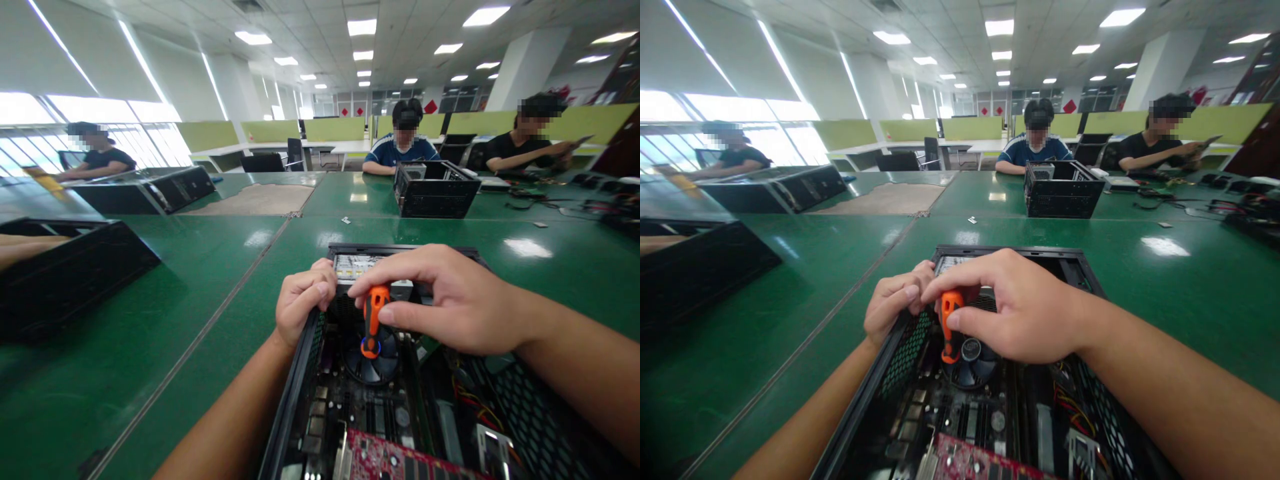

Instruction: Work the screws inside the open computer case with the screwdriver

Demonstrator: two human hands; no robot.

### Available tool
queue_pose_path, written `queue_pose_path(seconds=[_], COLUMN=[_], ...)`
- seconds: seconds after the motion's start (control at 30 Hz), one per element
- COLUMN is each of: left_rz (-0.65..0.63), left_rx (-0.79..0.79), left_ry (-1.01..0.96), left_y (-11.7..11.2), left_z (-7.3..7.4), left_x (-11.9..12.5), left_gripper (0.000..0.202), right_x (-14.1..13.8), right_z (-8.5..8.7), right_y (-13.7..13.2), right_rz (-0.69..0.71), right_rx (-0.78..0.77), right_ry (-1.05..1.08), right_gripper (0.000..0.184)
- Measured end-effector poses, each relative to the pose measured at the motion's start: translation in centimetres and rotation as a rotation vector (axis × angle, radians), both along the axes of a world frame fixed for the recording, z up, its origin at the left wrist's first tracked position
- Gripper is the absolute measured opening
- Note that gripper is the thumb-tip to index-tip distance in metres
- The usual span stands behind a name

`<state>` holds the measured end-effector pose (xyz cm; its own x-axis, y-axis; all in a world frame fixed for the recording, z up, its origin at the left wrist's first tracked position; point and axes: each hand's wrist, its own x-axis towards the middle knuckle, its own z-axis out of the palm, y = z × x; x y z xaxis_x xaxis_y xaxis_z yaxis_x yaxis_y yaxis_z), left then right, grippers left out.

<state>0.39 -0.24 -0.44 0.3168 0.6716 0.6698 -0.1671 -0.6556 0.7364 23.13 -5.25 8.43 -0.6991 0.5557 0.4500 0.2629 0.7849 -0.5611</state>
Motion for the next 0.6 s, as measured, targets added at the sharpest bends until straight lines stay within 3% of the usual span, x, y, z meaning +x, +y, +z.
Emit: queue_pose_path(seconds=[0.2,0.6], left_rz=[0.0,0.008], left_rx=[0.008,0.02], left_ry=[-0.01,0.002], left_y=[-0.1,-0.2], left_z=[0.0,0.2], left_x=[0.1,0.1], left_gripper=[0.042,0.041], right_x=[-1.1,-1.7], right_z=[-0.7,-1.4], right_y=[-0.2,0.1], right_rz=[-0.041,-0.013], right_rx=[0.143,0.067], right_ry=[0.02,-0.027], right_gripper=[0.03,0.032])
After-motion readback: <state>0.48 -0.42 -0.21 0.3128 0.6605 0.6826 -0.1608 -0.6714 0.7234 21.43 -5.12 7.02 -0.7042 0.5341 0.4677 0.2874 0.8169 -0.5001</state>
